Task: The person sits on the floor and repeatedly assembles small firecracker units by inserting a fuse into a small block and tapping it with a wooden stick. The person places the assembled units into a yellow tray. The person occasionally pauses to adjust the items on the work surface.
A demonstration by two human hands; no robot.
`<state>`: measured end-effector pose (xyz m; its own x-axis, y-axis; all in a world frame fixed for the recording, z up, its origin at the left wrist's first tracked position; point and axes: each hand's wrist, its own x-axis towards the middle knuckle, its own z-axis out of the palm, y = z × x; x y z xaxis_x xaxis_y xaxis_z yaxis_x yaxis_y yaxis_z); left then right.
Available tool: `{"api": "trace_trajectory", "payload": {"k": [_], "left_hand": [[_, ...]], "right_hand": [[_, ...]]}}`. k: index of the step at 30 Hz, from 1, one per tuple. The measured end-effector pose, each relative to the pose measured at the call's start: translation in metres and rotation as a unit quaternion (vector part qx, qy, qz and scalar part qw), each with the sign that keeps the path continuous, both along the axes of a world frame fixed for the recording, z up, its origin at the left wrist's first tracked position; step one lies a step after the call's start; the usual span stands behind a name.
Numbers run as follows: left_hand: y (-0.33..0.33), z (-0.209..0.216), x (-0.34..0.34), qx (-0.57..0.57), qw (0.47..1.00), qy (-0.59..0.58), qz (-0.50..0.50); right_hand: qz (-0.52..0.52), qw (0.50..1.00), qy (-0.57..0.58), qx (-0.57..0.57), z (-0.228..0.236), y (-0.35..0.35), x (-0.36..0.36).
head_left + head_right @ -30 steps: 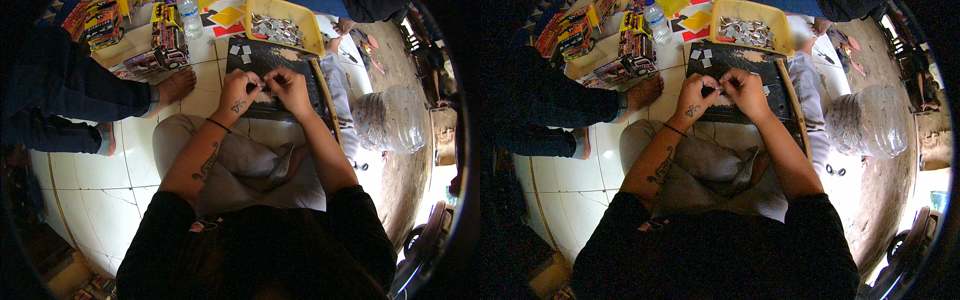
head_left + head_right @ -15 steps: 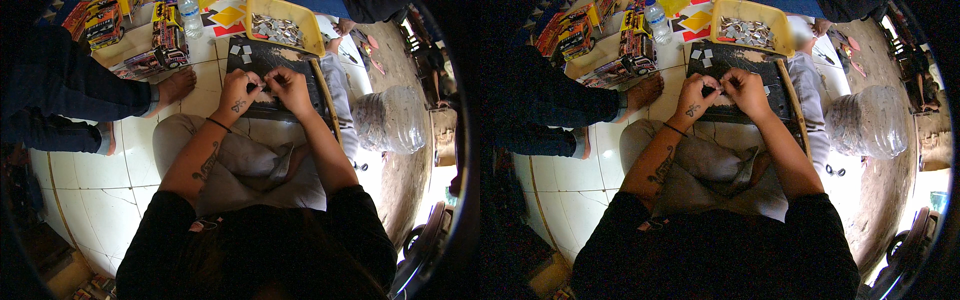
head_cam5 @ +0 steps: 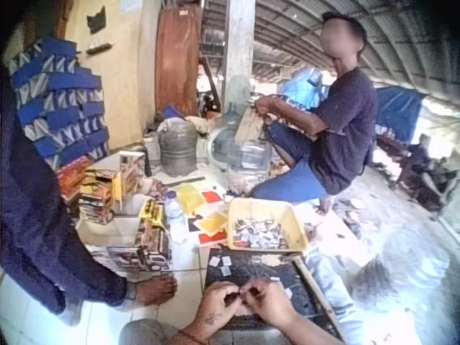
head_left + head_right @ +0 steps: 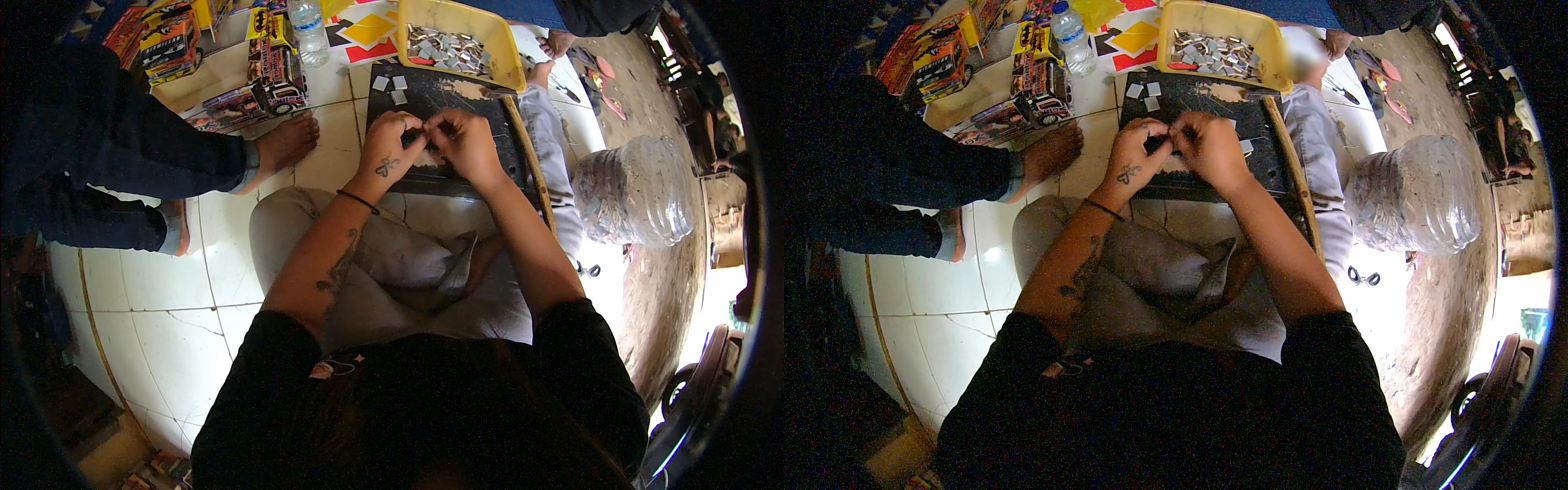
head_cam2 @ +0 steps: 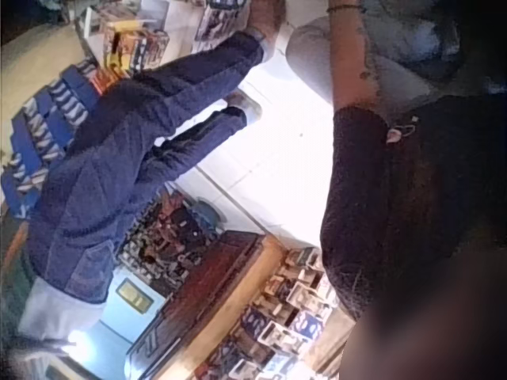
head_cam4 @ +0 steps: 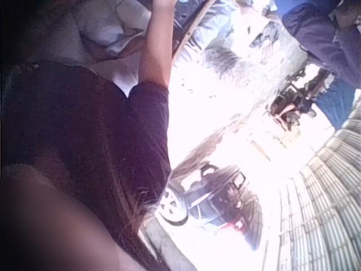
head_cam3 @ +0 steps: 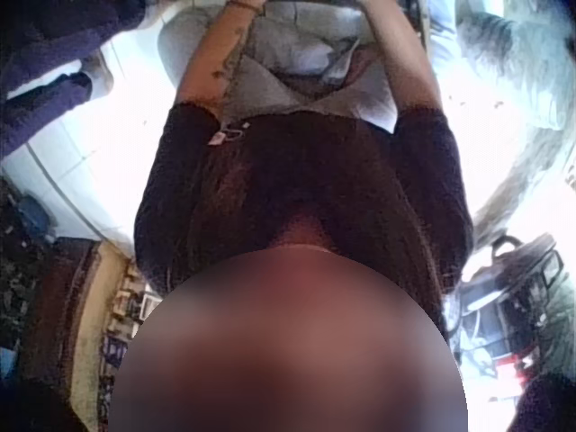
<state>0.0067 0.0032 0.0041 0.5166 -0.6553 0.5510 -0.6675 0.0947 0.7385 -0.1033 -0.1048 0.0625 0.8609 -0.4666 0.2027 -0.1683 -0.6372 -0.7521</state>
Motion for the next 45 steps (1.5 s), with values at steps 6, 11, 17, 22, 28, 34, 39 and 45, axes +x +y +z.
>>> {"api": "trace_trajectory", "payload": {"k": [6, 11, 17, 22, 28, 34, 39, 45], "left_hand": [[0.000, 0.002, -0.001, 0.053, 0.998, 0.005, -0.042], [0.001, 0.001, -0.003, 0.038, 0.998, 0.007, -0.041], [0.000, 0.002, -0.005, 0.033, 0.999, 0.015, -0.034], [-0.002, 0.000, -0.007, 0.017, 0.999, 0.029, -0.038], [0.000, 0.000, -0.007, 0.031, 0.999, 0.007, -0.038], [-0.001, -0.002, -0.006, 0.033, 0.999, -0.005, -0.032], [-0.003, -0.002, -0.004, 0.030, 0.999, -0.008, -0.043], [-0.001, -0.002, -0.006, 0.036, 0.999, 0.005, -0.030]], "right_hand": [[-0.106, 0.969, 0.007, -0.225, -0.001, -0.018, -0.043], [-0.282, 0.861, 0.324, -0.274, -0.017, -0.033, -0.137], [-0.158, 0.976, 0.086, -0.120, -0.008, -0.015, -0.183], [-0.084, 0.991, 0.105, -0.024, 0.038, 0.043, -0.189], [-0.083, 0.987, 0.113, -0.073, 0.072, 0.066, -0.174], [-0.075, 0.987, 0.121, -0.072, 0.076, 0.065, -0.173], [-0.083, 0.985, 0.131, -0.070, 0.076, 0.065, -0.173], [-0.080, 0.992, 0.086, -0.045, 0.051, 0.054, -0.177]]}}
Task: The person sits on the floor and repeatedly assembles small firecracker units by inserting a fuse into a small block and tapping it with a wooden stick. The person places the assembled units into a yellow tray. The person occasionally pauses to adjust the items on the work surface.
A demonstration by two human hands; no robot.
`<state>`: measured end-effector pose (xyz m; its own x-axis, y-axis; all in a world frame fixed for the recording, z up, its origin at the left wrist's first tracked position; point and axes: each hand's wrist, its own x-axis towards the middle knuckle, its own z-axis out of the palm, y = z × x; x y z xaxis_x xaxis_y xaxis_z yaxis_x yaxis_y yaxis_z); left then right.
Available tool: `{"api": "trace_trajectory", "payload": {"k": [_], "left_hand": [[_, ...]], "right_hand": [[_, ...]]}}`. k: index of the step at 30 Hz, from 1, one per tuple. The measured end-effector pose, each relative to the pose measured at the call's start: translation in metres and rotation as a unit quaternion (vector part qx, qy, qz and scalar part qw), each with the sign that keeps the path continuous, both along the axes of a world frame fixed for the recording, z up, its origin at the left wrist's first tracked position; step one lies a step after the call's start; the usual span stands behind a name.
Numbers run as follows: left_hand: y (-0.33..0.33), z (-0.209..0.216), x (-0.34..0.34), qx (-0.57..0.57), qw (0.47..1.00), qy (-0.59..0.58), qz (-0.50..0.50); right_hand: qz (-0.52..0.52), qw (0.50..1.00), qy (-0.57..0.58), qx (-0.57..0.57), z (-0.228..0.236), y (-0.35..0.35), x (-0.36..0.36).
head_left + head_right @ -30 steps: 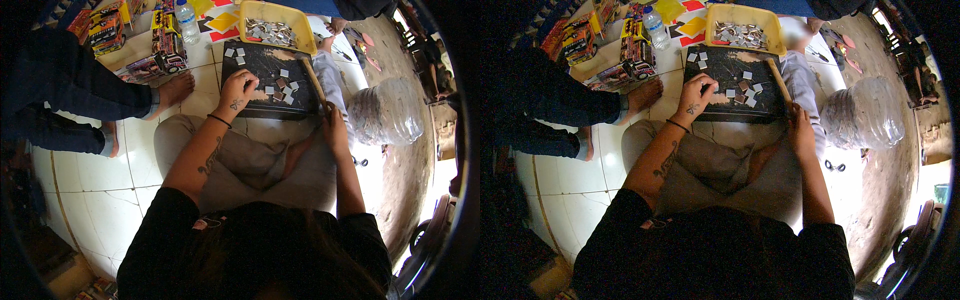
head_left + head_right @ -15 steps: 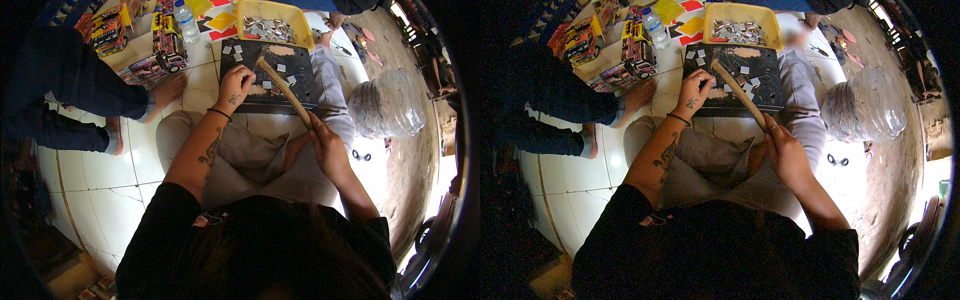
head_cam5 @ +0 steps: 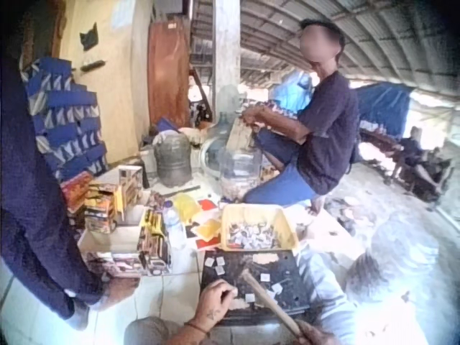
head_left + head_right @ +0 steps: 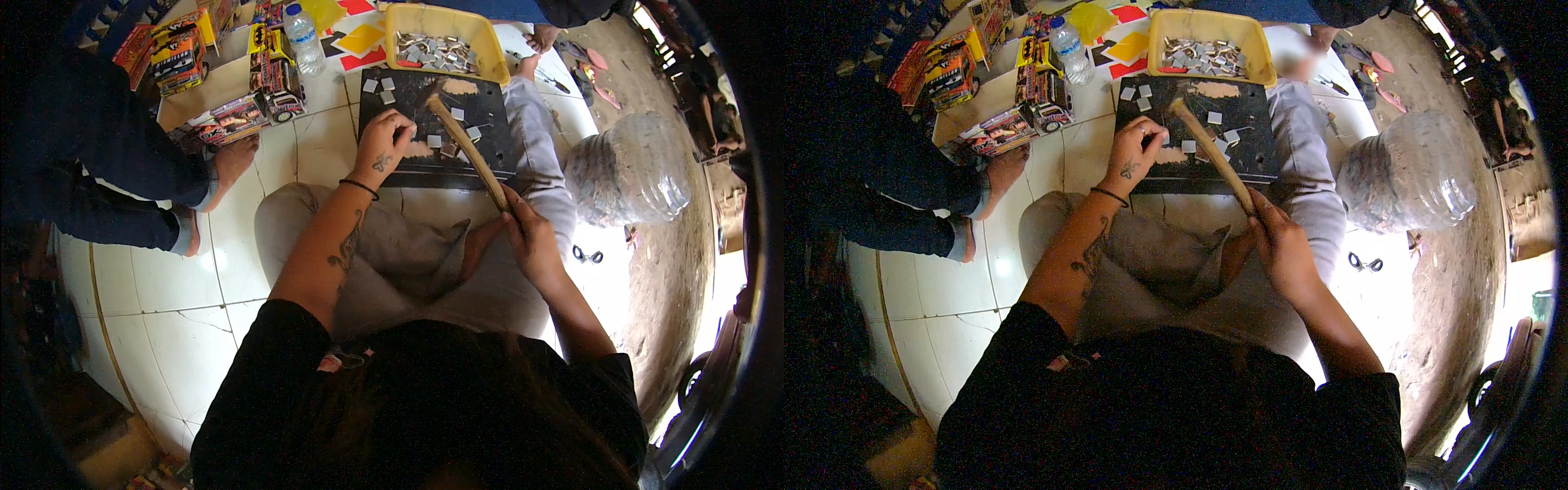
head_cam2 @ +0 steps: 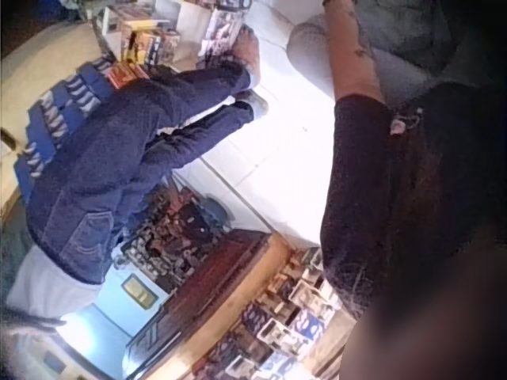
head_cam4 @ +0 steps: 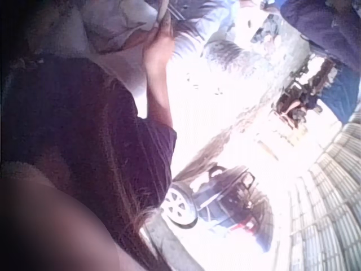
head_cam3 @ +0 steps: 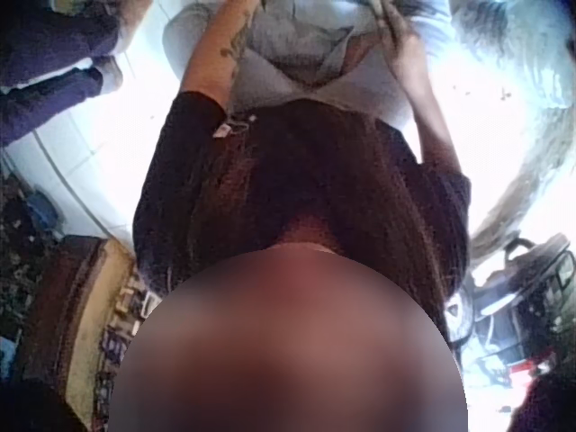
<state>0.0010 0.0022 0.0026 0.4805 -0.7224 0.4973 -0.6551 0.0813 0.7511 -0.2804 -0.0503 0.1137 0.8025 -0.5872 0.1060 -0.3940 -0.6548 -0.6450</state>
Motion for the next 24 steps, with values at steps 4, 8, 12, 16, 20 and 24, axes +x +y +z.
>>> {"api": "trace_trajectory", "payload": {"k": [4, 8, 12, 16, 20, 24], "left_hand": [[-0.002, -0.003, 0.000, 0.020, 0.999, 0.023, 0.016], [-0.002, 0.000, -0.002, 0.016, 0.999, 0.015, 0.044], [0.012, 0.018, -0.015, 0.015, 0.997, 0.051, 0.057], [0.030, 0.050, -0.037, 0.005, 0.998, -0.050, 0.035], [0.042, 0.079, -0.059, 0.060, 0.977, -0.205, -0.004], [0.050, 0.099, -0.068, 0.058, 0.978, -0.202, -0.013]], "right_hand": [[-0.044, 0.995, -0.053, -0.078, -0.034, -0.024, -0.001], [-0.141, 0.981, 0.058, -0.124, -0.067, -0.052, 0.006], [-0.180, 0.967, 0.094, -0.156, -0.084, -0.056, 0.022], [-0.119, 0.958, -0.031, -0.258, -0.057, -0.043, 0.044], [0.013, 0.971, -0.231, 0.064, -0.018, -0.021, 0.076], [0.000, 0.952, -0.266, 0.151, 0.002, -0.012, 0.095]]}}
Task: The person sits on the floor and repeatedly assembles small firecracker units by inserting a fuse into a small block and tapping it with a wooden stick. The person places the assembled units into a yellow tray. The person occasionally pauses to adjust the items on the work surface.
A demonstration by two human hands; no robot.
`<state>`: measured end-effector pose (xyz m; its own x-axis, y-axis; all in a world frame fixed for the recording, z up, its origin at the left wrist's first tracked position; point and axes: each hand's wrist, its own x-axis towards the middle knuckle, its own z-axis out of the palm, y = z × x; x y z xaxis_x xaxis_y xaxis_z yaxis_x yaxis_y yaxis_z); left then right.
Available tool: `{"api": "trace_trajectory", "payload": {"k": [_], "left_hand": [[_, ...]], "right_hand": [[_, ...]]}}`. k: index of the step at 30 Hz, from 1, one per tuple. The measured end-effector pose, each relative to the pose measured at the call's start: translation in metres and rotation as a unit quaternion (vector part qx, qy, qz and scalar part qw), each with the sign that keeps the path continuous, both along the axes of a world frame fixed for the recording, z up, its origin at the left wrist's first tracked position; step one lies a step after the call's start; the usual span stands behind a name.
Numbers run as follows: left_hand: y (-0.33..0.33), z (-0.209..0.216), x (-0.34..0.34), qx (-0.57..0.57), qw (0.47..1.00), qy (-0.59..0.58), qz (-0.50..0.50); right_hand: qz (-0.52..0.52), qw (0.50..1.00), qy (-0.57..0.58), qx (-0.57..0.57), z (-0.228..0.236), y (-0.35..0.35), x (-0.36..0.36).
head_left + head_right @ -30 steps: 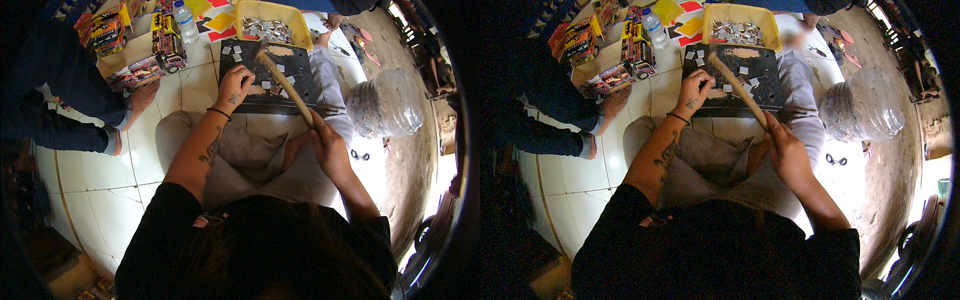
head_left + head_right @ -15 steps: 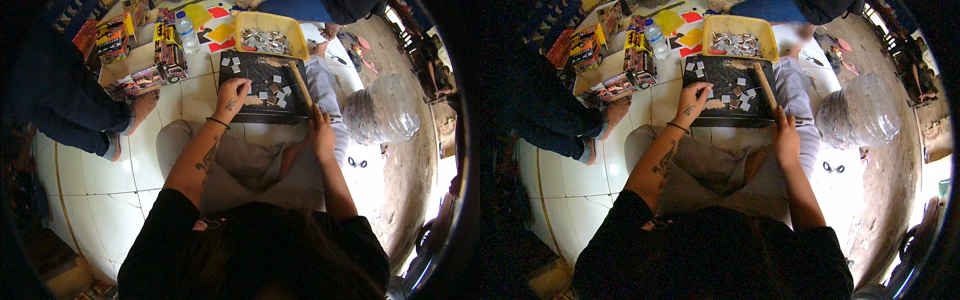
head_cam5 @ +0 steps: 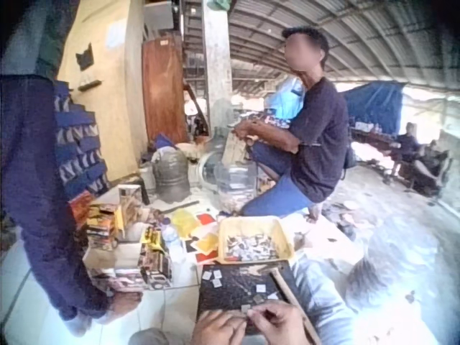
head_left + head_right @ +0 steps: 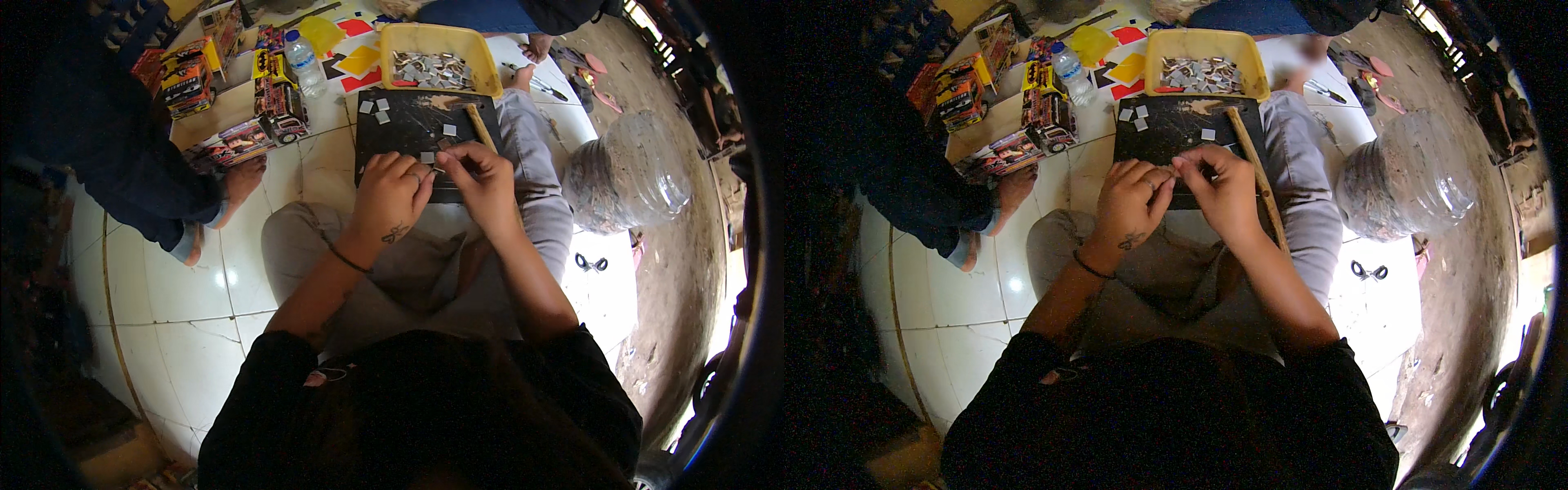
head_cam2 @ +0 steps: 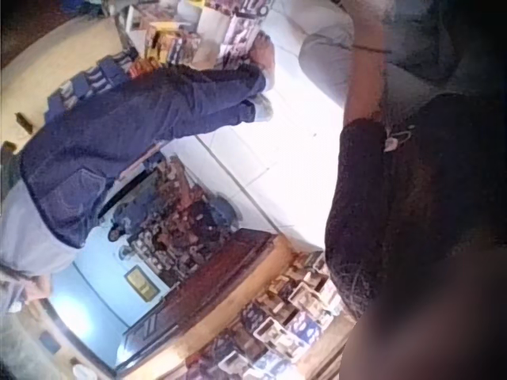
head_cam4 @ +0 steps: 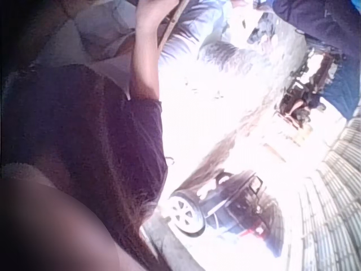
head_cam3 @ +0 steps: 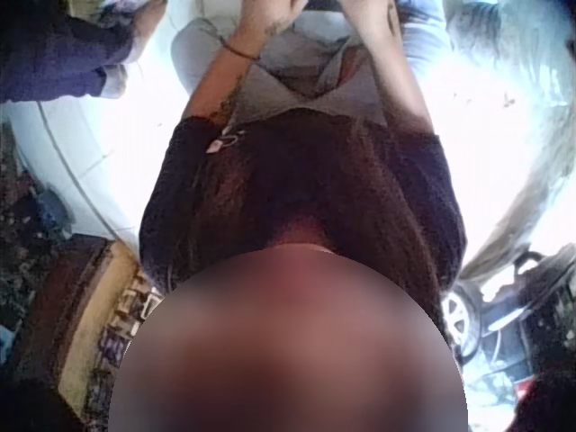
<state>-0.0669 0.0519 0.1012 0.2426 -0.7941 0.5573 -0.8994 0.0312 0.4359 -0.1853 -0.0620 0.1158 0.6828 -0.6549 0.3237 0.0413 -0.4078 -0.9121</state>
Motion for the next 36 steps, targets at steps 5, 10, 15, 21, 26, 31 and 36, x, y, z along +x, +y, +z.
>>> {"api": "trace_trajectory", "payload": {"k": [5, 10, 15, 21, 26, 31, 36], "left_hand": [[0.005, 0.002, -0.014, -0.019, 0.937, 0.341, -0.074], [0.005, 0.002, -0.019, -0.078, 0.988, 0.131, -0.027], [0.009, 0.009, -0.023, -0.113, 0.993, -0.023, 0.007], [0.010, 0.012, -0.022, -0.115, 0.989, -0.091, 0.031], [0.013, 0.011, -0.022, -0.095, 0.994, -0.057, 0.001], [0.015, 0.010, -0.019, -0.083, 0.994, 0.037, -0.058], [0.015, 0.000, -0.013, -0.078, 0.984, 0.123, -0.101]], "right_hand": [[0.041, 0.984, -0.139, 0.102, 0.000, 0.011, -0.001], [0.031, 0.988, -0.062, 0.135, 0.014, 0.010, -0.016], [0.028, 0.990, -0.031, 0.135, 0.025, 0.013, -0.025], [0.011, 0.994, -0.028, 0.109, 0.021, 0.018, -0.023], [0.053, 0.979, 0.008, 0.196, 0.024, 0.013, -0.031], [0.074, 0.970, 0.016, 0.232, 0.026, 0.011, -0.031], [0.109, 0.961, 0.003, 0.252, 0.020, 0.007, -0.031]]}}
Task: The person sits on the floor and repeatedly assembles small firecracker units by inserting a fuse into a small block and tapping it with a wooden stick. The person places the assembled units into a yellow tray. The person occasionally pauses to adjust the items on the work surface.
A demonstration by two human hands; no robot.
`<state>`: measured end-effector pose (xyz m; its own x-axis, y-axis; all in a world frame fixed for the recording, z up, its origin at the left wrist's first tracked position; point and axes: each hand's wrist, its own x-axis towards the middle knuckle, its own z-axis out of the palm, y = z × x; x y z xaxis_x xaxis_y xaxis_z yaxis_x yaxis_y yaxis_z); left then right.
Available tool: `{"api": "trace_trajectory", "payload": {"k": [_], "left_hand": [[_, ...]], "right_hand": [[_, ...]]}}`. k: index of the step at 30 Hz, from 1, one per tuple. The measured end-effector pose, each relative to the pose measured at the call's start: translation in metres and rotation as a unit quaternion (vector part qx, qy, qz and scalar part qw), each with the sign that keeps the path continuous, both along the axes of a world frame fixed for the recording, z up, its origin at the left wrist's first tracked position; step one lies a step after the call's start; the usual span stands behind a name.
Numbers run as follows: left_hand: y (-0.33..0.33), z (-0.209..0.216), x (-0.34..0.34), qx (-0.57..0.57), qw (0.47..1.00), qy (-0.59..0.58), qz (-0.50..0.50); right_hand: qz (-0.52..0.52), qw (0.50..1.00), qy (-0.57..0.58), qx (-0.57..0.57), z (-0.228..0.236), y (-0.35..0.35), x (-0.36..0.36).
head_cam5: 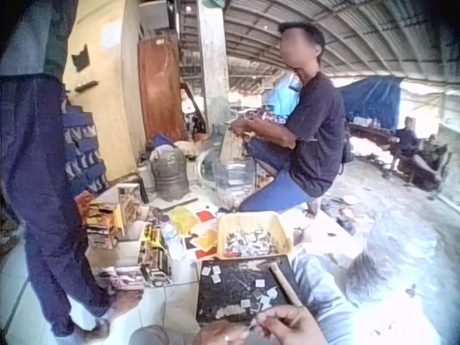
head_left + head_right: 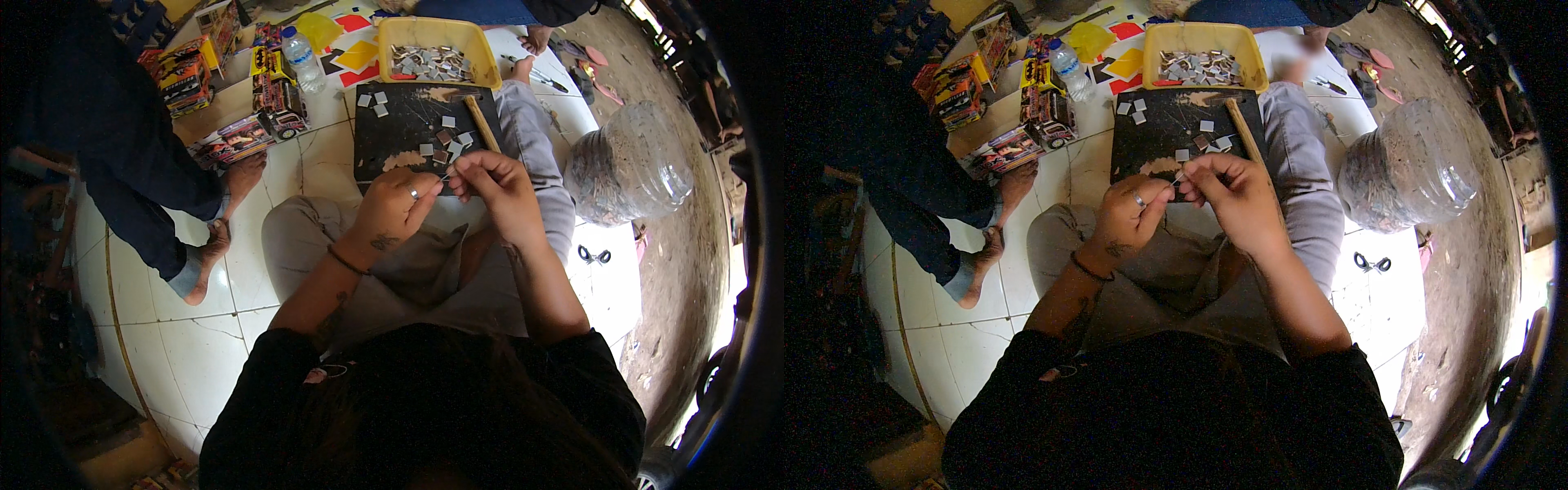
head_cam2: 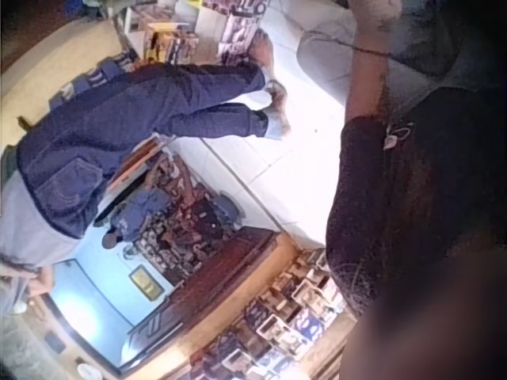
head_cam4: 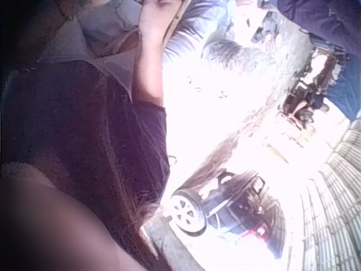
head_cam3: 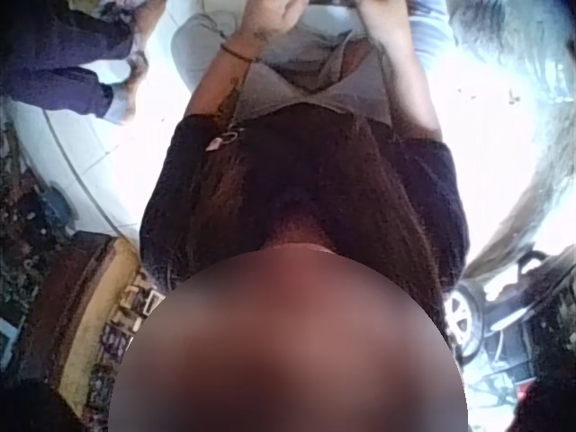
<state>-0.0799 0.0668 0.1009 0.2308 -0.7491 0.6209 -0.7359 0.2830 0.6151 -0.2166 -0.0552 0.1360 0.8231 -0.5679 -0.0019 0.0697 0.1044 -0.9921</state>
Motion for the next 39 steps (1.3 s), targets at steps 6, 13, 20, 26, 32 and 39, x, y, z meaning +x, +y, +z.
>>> {"api": "trace_trajectory", "payload": {"k": [6, 13, 20, 26, 32, 39], "left_hand": [[-0.023, -0.032, 0.023, 0.139, 0.971, 0.190, -0.042], [-0.059, -0.071, 0.074, 0.035, 0.996, -0.010, 0.078], [-0.060, -0.089, 0.083, 0.055, 0.991, -0.019, 0.122], [-0.061, -0.086, 0.084, 0.056, 0.995, 0.035, 0.080], [-0.062, -0.089, 0.078, 0.041, 0.994, 0.026, 0.098], [-0.060, -0.091, 0.077, 0.038, 0.994, 0.003, 0.107]], "right_hand": [[-0.093, 0.980, 0.027, -0.173, -0.029, -0.014, 0.031], [-0.124, 0.896, 0.046, -0.424, -0.059, -0.048, 0.083], [-0.029, 0.854, 0.052, -0.516, -0.071, -0.054, 0.104], [-0.062, 0.834, 0.068, -0.544, -0.069, -0.058, 0.096], [-0.175, 0.689, 0.421, -0.564, -0.086, -0.058, -0.010], [-0.107, 0.867, 0.221, -0.433, -0.083, -0.046, -0.060]]}}
